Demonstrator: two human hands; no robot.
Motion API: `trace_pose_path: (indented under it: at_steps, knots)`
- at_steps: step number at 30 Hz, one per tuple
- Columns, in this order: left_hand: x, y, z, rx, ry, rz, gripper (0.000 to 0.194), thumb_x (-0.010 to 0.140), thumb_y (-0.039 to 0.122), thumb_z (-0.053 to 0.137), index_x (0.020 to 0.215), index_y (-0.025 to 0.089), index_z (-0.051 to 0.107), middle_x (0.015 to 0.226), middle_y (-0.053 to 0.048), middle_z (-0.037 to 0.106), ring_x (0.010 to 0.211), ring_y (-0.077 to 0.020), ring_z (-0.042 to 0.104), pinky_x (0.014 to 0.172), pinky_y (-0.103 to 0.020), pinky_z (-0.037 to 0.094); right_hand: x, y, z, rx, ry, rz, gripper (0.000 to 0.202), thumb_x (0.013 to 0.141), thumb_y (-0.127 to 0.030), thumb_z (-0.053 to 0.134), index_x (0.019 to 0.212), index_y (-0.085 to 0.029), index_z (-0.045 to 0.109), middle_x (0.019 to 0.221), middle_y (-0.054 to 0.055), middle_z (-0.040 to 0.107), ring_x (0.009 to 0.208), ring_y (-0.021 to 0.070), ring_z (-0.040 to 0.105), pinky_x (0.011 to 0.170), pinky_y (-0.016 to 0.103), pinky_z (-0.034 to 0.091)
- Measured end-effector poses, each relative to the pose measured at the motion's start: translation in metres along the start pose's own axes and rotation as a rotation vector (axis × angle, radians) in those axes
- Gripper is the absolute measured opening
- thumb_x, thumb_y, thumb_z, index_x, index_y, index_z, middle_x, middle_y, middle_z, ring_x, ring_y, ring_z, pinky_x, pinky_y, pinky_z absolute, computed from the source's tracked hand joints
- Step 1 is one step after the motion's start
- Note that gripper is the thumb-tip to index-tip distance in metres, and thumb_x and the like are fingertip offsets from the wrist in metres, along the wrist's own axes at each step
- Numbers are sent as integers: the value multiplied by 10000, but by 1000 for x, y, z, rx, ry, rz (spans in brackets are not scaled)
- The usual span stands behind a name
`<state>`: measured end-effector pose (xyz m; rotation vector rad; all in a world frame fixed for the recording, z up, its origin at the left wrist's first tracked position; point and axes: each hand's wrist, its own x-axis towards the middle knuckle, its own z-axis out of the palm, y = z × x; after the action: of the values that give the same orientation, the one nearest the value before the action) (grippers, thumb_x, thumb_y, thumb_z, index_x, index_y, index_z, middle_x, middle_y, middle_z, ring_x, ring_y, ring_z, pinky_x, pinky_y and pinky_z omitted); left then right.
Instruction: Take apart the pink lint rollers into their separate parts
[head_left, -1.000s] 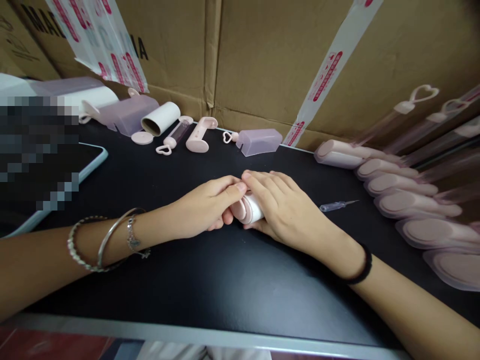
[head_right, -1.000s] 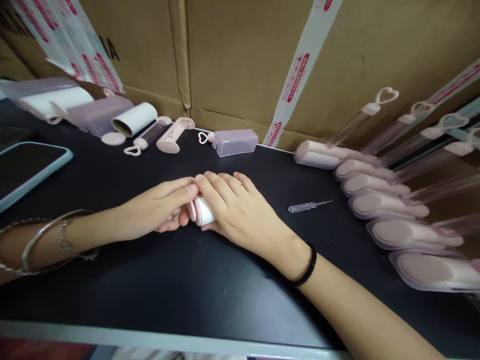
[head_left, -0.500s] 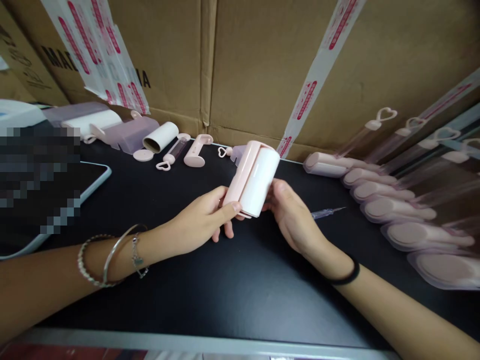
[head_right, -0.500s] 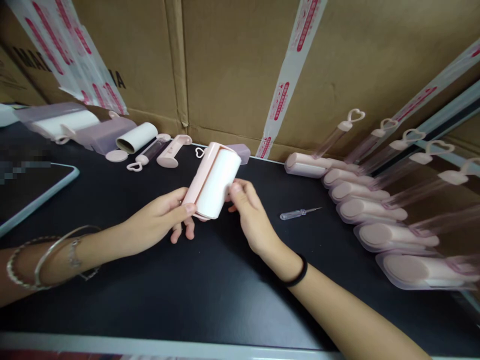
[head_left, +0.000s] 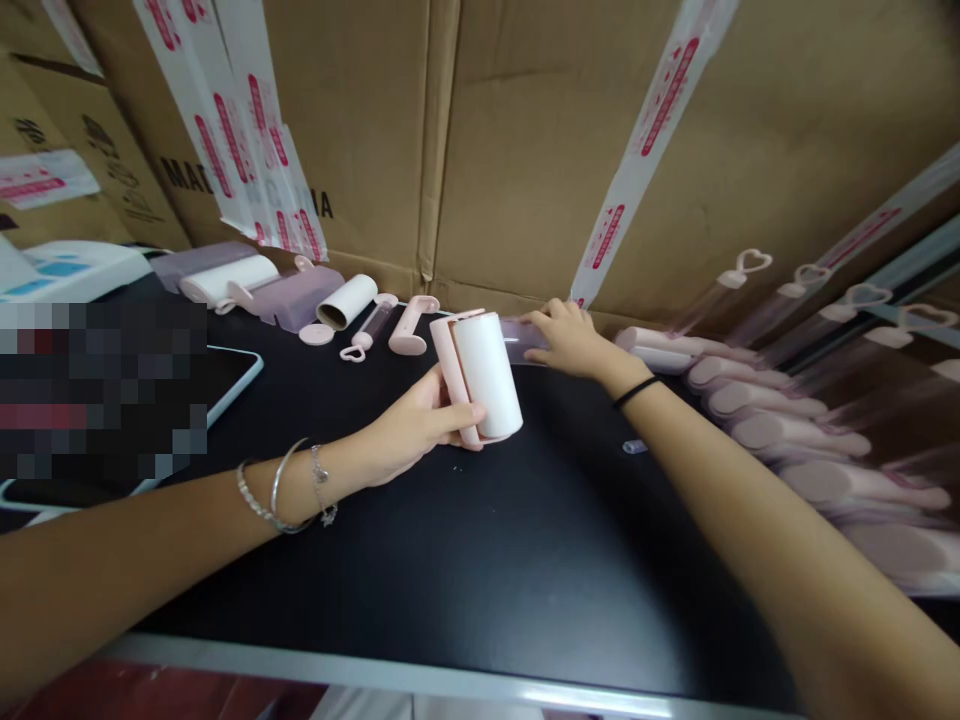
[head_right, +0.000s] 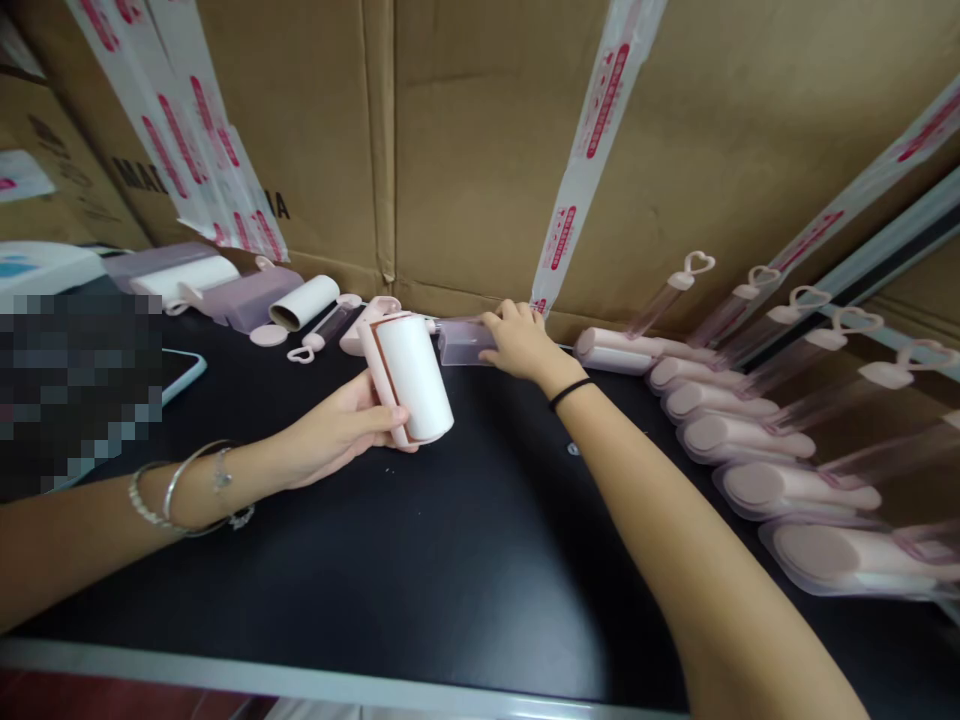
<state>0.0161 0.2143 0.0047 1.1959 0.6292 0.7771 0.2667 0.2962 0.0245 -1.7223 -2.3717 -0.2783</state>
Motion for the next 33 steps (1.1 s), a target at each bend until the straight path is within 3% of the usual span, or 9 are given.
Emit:
trace_pose_path:
  at_steps: [4,6,8,10,14,18,24,29,33]
  knots:
    - [-2,-2,-1,11,-30,4,512,784,281,665,1232,221,424,1171,-80,575,960,-180,614,796,-351,535,-23,-3,-8,79,-42,-16,471,720,-392,657,1108,-155,533,1102,137,582,999,277,566,855,447,470]
    - [-2,-1,0,18,-3,6,514,781,289,669,1224,209,421,1132,-75,583,905,-159,617,791,-338,532,-40,-12,-12,190,75,10,463,805,-423,564,1162,-144,467,1126,139,577,1018,246,566,882,415,465]
    - [-3,-1,2,43,14,12,519,778,293,672,1220,195,417,1101,-71,585,854,-140,611,768,-319,532,-58,-27,-12,444,306,52,451,874,-456,461,1209,-159,408,1189,142,549,1083,232,542,926,414,443]
    - [-3,-1,4,88,20,22,518,781,295,667,1219,188,412,1091,-71,580,850,-137,600,750,-302,529,-75,-46,-9,693,388,26,416,922,-468,363,1231,-190,377,1214,123,538,1097,203,540,923,386,453]
    - [-1,-4,5,175,32,96,513,798,291,643,1236,179,401,1052,-70,580,859,-153,587,703,-279,518,-96,-78,-2,856,351,-11,465,926,-486,357,1288,-196,319,1291,122,470,1187,181,475,988,361,417]
    - [0,-12,3,210,-18,226,491,794,262,645,1231,185,433,1116,-86,582,949,-190,586,757,-301,508,-101,-88,0,904,287,6,461,939,-468,336,1315,-212,263,1351,120,398,1246,163,414,1050,345,360]
    - [-5,-17,0,363,-20,249,419,829,309,603,1211,209,465,1113,-68,620,1030,-224,592,883,-377,479,-105,-86,-4,885,263,-58,473,942,-454,335,1338,-235,200,1383,104,342,1285,167,366,1075,333,334]
    - [-13,-10,1,669,0,194,392,849,388,553,1180,197,471,1028,-61,653,972,-247,620,849,-384,484,-108,-95,-5,854,224,-117,507,944,-451,324,1360,-246,119,1413,115,270,1334,183,297,1101,362,298]
    - [-19,-4,4,836,-74,193,448,887,405,469,1257,160,410,1200,-136,575,1100,-277,567,941,-435,439,-114,-106,-3,861,158,-168,542,948,-444,307,1371,-273,13,1447,117,187,1373,199,224,1116,395,268]
